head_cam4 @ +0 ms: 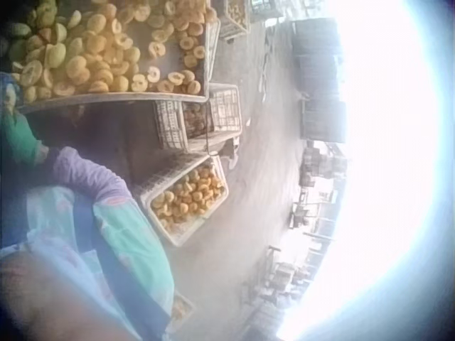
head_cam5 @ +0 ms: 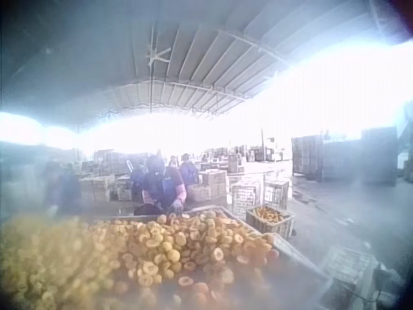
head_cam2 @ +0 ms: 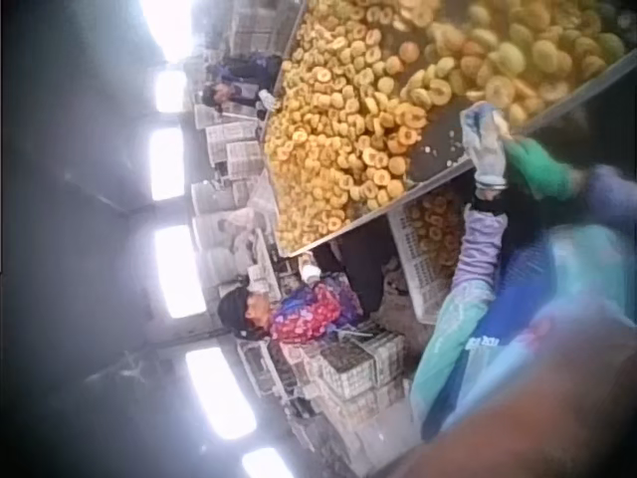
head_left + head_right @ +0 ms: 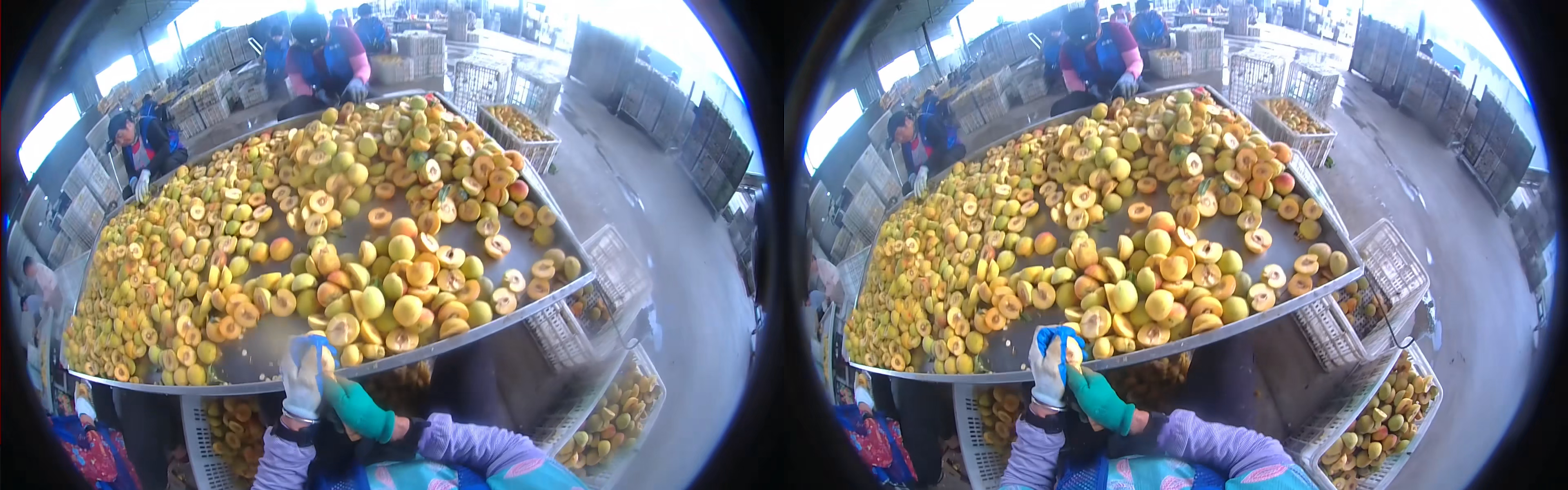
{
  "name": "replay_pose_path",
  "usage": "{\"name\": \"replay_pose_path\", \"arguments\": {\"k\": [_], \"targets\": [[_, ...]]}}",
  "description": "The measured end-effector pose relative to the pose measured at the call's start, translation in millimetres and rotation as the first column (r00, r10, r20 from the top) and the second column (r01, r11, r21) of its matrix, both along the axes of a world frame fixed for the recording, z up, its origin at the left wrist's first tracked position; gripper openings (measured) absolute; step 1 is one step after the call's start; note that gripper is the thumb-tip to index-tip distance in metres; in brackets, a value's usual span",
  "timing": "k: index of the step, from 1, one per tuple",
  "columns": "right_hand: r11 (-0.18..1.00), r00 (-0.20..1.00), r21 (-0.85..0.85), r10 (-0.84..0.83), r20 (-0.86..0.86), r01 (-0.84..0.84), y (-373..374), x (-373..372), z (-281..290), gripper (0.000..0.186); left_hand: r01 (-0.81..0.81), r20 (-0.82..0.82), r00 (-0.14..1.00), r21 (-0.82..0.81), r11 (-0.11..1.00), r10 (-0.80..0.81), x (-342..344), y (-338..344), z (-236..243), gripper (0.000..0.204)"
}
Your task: The person repeatedly picks up halved stone fruit from a large metal table, removes the pits by hand, and places the pitted halves back on the table. The person wears gloves and works continuously at a processing station with other workers visible in the background.
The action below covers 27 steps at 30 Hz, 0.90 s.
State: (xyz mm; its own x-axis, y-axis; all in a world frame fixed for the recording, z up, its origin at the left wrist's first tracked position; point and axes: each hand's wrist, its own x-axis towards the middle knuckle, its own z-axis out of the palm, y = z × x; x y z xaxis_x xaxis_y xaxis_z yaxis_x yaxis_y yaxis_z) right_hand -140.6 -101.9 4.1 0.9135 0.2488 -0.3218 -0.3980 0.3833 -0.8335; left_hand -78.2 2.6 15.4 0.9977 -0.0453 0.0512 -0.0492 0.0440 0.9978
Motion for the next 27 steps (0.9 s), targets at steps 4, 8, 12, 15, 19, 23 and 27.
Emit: {"name": "replay_pose_path", "arguments": {"k": [4, 8, 12, 15, 19, 23, 27], "targets": [[0.999, 0.997, 0.034, 0.027, -0.071, -0.025, -16, 10, 1, 0.045, 0.094, 0.333, 0.916, 0.359, 0.929, -0.222, 16, -4, 0, 0.019], [0.812, 0.960, 0.583, 0.135, -0.246, 0.035, -10, 0, 1, 0.046, 0.035, 0.336, 0.882, 0.653, 0.756, -0.331, 27, -3, -4, 0.024], [0.918, 0.966, 0.392, 0.044, -0.256, 0.062, -2, 5, 5, 0.048, 0.409, 0.024, 0.886, 0.434, 0.803, -0.464, 41, -4, 12, 0.023], [0.866, 0.962, 0.500, 0.123, -0.242, 0.015, -12, 1, 9, 0.049, 0.306, 0.337, 0.757, 0.574, 0.760, -0.559, 41, -10, 11, 0.023], [0.910, 0.945, 0.412, 0.094, -0.314, 0.047, -15, 1, 10, 0.048, 0.530, -0.148, 0.846, 0.335, 0.779, -0.512, 41, -11, 10, 0.024], [0.807, 0.951, 0.590, 0.199, -0.237, -0.022, -18, 11, 0, 0.050, 0.196, 0.134, 0.961, 0.294, 0.936, -0.243, 41, -17, -16, 0.035], [0.812, 0.882, 0.557, 0.380, -0.280, -0.173, -41, 15, 16, 0.047, 0.437, -0.023, 0.894, 0.258, 0.862, -0.447, 39, -16, 14, 0.035]]}}
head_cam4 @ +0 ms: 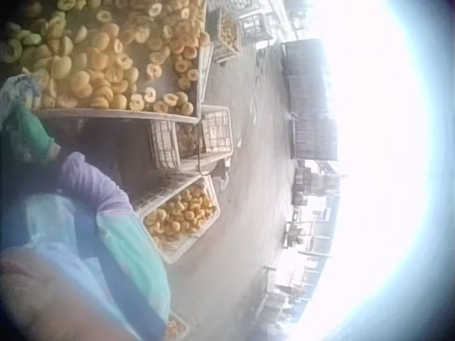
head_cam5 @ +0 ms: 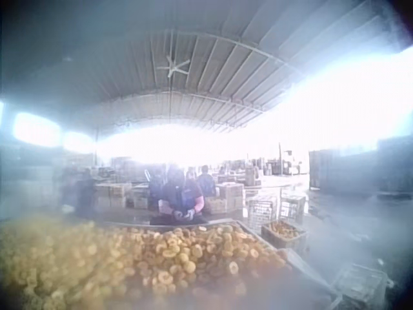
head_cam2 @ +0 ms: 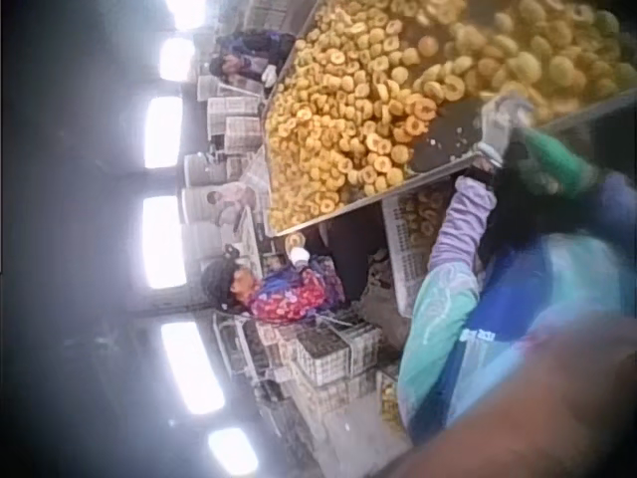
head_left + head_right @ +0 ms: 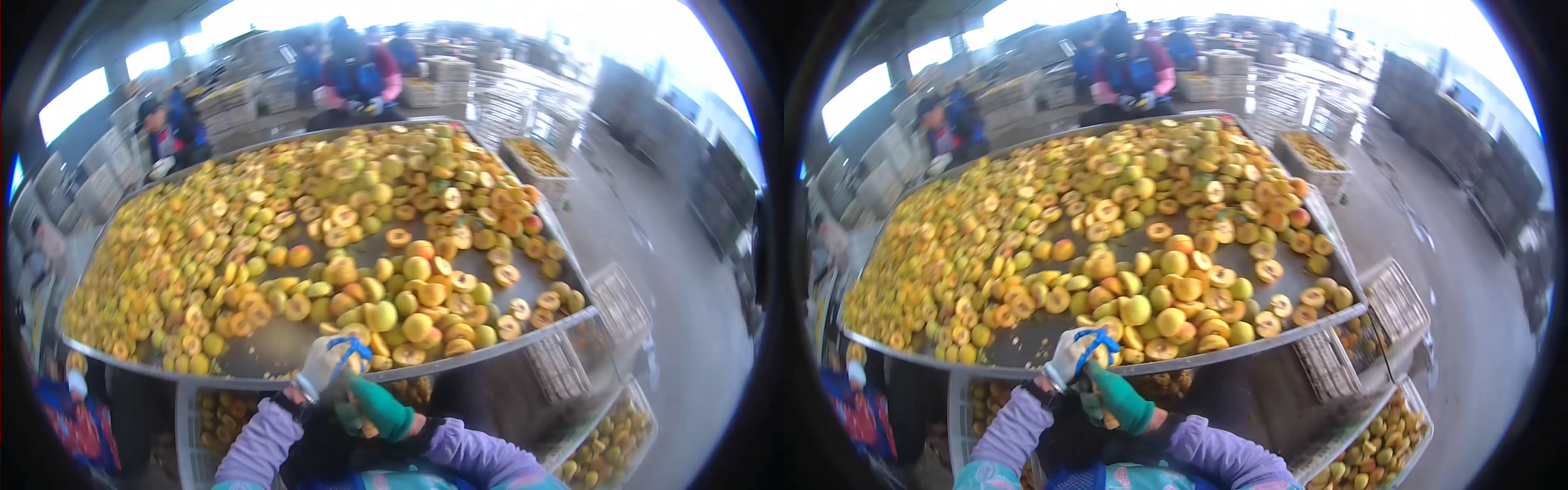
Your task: The person repeatedly picks up halved stone fruit from a large metal table, removes the pits by hand, and places the pitted halves back on the table. The person wears gloves and works continuously at a processing station with other workers visible in the background.
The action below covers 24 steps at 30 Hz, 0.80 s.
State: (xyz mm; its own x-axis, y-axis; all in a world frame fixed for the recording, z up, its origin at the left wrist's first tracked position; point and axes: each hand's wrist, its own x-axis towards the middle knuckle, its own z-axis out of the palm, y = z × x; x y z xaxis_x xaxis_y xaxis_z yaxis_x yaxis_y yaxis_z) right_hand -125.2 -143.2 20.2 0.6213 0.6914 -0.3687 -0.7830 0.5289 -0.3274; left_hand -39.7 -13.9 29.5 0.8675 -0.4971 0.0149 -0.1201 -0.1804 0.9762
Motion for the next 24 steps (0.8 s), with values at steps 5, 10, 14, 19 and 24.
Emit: {"name": "replay_pose_path", "arguments": {"k": [5, 10, 14, 19, 24], "targets": [[0.946, 0.997, 0.324, -0.016, 0.079, -0.011, 9, 2, 8, 0.041, 0.070, 0.347, 0.937, -0.056, 0.996, -0.046, -3, 16, 9, 0.017], [0.972, 0.996, 0.235, -0.041, 0.081, 0.021, 23, -16, 14, 0.041, -0.066, -0.102, 0.994, -0.340, 0.938, 0.033, -27, 20, 6, 0.043], [0.961, 0.996, 0.265, 0.059, 0.065, -0.074, 26, -17, 10, 0.043, -0.155, -0.181, 0.978, -0.314, 0.937, 0.101, -35, 33, 8, 0.037], [0.718, 0.971, 0.669, 0.240, 0.025, -0.194, 37, -6, 4, 0.045, -0.488, -0.535, 0.823, -0.489, 0.724, 0.193, -56, 39, 15, 0.043], [0.854, 0.953, 0.464, 0.296, -0.064, -0.234, 10, -17, -17, 0.042, -0.318, 0.087, 0.948, 0.313, 0.895, 0.307, -75, 133, 24, 0.027]]}}
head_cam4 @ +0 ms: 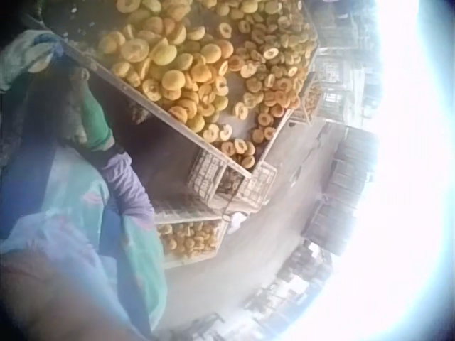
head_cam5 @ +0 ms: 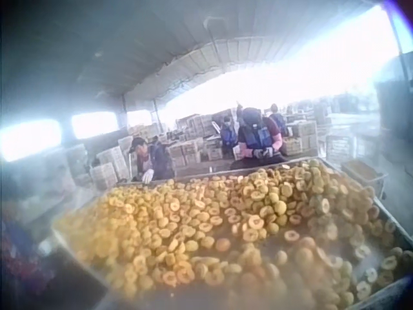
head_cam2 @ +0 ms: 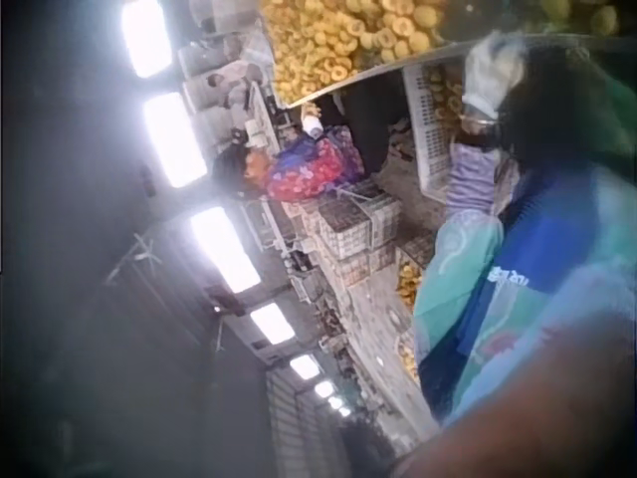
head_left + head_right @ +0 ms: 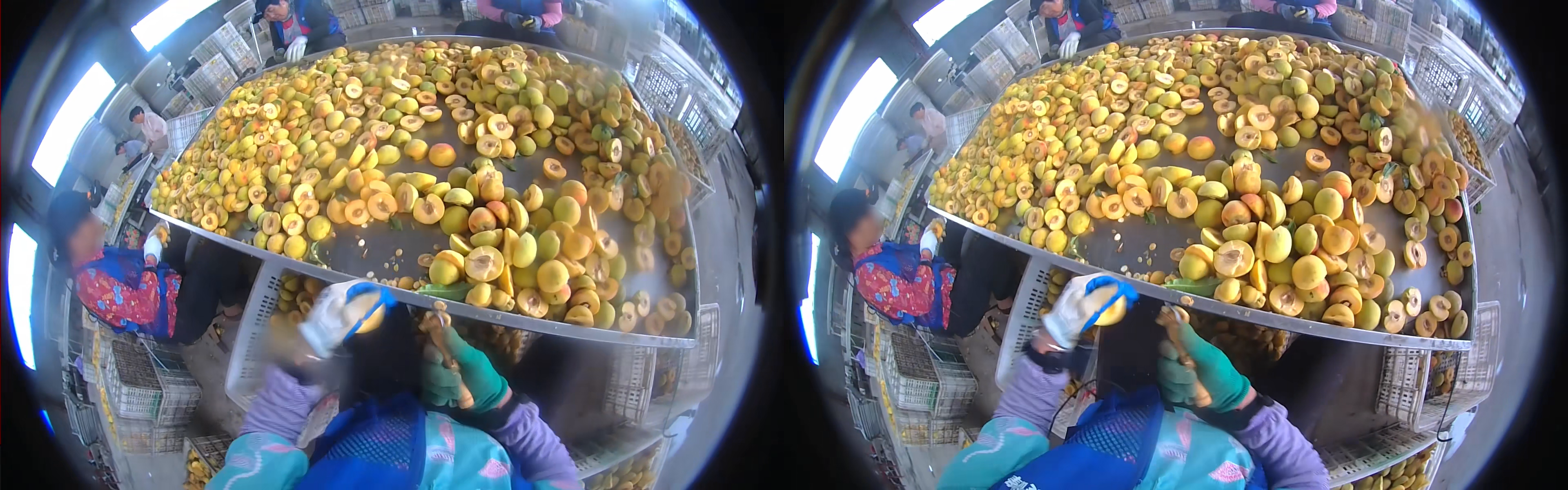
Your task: The person repeatedly picks up halved stone fruit from a large metal table, removes the pits by hand, and places the pitted halves back on the table. The person wears gloves and works continuously at a processing station with other workers visible in the background.
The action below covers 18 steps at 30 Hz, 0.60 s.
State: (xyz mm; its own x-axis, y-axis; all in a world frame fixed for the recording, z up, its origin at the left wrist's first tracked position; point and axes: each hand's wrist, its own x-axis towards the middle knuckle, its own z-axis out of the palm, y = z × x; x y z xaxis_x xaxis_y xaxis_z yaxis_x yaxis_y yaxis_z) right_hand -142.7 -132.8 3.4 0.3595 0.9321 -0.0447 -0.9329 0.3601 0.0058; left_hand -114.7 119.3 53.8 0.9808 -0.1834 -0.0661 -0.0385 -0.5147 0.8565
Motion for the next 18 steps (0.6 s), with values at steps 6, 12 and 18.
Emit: {"name": "replay_pose_path", "arguments": {"k": [6, 12, 18], "targets": [[0.848, 0.999, -0.529, 0.014, -0.048, -0.037, 0, -14, -27, 0.039, -0.433, 0.361, 0.900, 0.679, 0.593, 0.245, 147, 40, -38, 0.050], [0.482, 0.796, -0.670, -0.104, 0.596, 0.564, 18, 2, 7, 0.033, -0.100, 0.080, 0.995, 0.601, 0.793, 0.064, 171, 62, -78, 0.034], [0.135, 0.248, -0.302, 0.317, 0.916, 0.944, 51, 30, 5, 0.038, 0.097, 0.521, 0.781, 0.444, 0.891, -0.345, 64, -11, -35, 0.025]]}}
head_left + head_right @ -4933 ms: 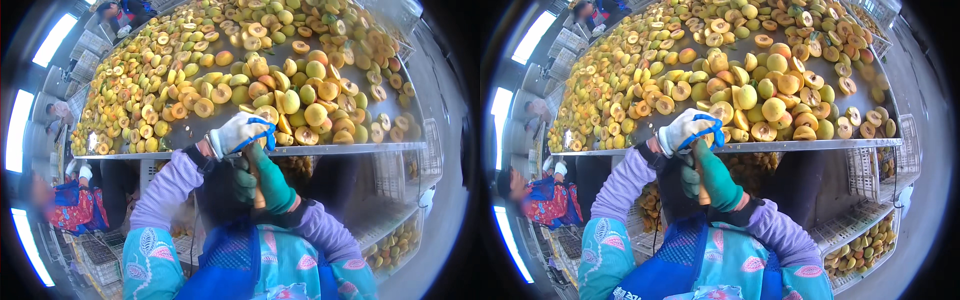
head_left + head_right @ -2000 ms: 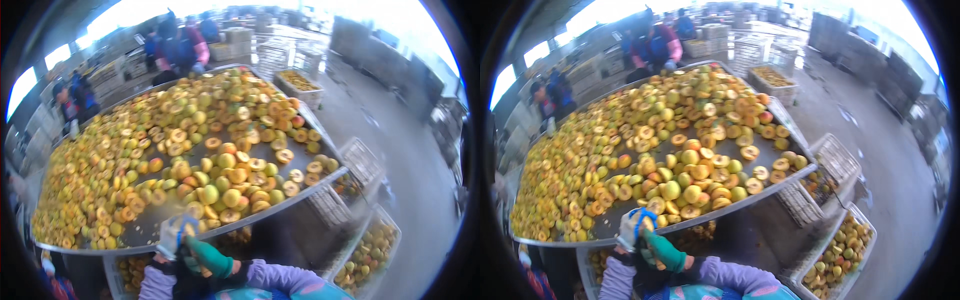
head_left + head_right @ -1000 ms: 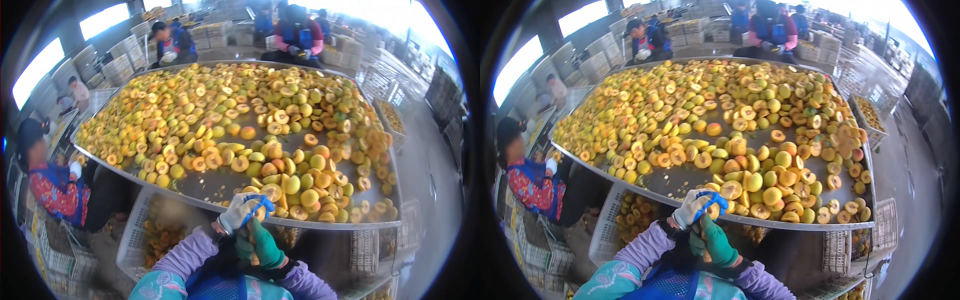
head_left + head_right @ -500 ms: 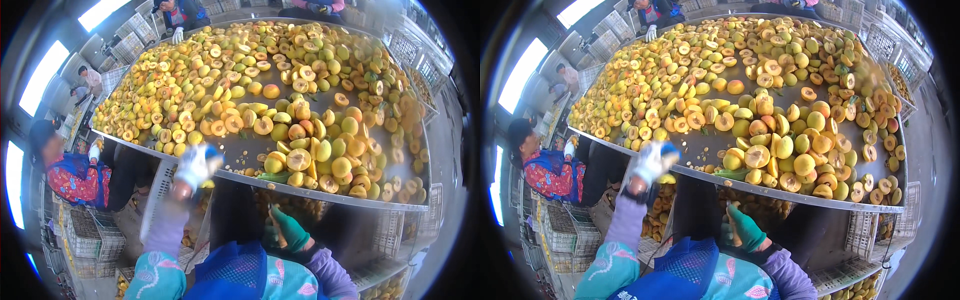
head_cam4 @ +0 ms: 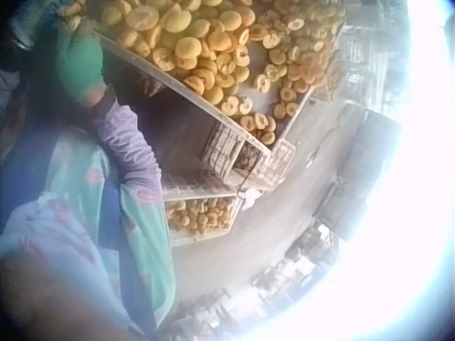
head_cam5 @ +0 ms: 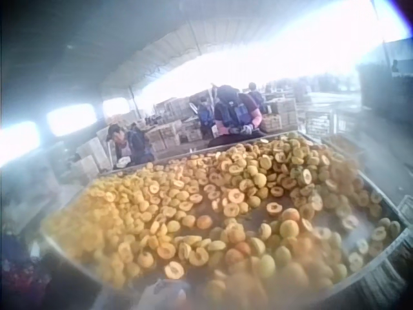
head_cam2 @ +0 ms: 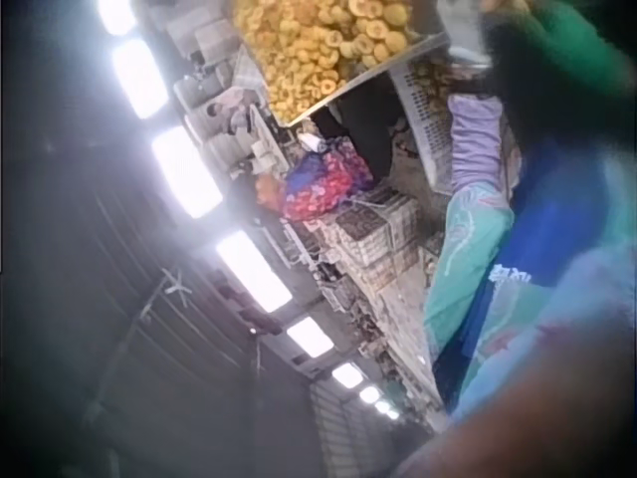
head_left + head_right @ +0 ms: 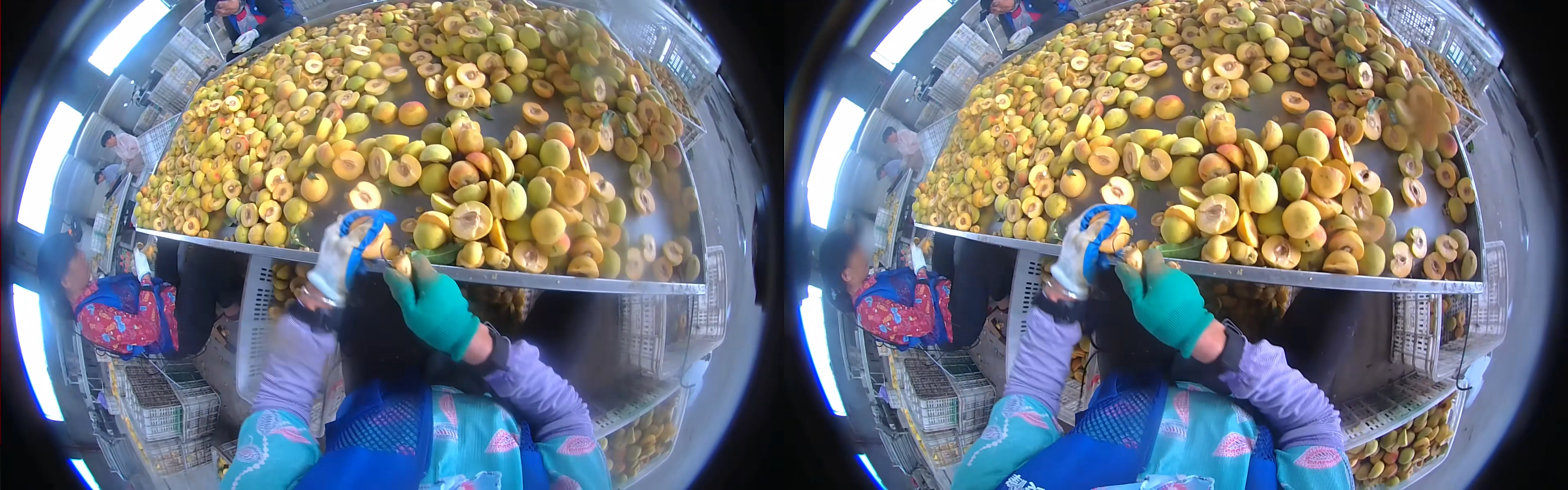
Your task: The person repeatedly picks up halved stone fruit from a large metal table, removes the pits by hand, and places the pitted halves back on the table. The person wears gloves and works continuously at a processing station with other workers visible in the background.
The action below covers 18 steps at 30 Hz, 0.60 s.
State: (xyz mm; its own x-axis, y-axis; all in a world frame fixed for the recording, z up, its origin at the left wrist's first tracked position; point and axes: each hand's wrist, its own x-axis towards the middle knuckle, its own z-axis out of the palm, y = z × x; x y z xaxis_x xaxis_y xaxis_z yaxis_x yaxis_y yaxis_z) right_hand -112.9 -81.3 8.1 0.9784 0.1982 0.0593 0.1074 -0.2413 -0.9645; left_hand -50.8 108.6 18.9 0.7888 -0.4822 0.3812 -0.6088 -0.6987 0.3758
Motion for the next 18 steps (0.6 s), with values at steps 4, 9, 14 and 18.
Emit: {"name": "replay_pose_path", "arguments": {"k": [4, 9, 14, 18], "targets": [[0.996, 0.996, -0.089, -0.006, -0.089, -0.002, -4, -9, -2, 0.040, -0.218, -0.426, 0.902, -0.588, 0.779, -0.069, -28, -51, 5, 0.030], [0.995, 0.995, 0.090, -0.040, -0.093, 0.048, -9, -18, 1, 0.039, -0.235, -0.321, 0.946, -0.576, 0.783, 0.048, -36, -68, -2, 0.029], [0.996, 0.995, 0.079, -0.025, -0.094, 0.033, -13, -21, -3, 0.037, -0.091, -0.068, 0.995, -0.444, 0.891, 0.068, -31, -69, 2, 0.027], [0.979, 0.995, 0.197, -0.028, -0.095, 0.046, -11, -21, -2, 0.035, -0.339, -0.515, 0.856, -0.623, 0.705, -0.043, -31, -71, 3, 0.027]]}}
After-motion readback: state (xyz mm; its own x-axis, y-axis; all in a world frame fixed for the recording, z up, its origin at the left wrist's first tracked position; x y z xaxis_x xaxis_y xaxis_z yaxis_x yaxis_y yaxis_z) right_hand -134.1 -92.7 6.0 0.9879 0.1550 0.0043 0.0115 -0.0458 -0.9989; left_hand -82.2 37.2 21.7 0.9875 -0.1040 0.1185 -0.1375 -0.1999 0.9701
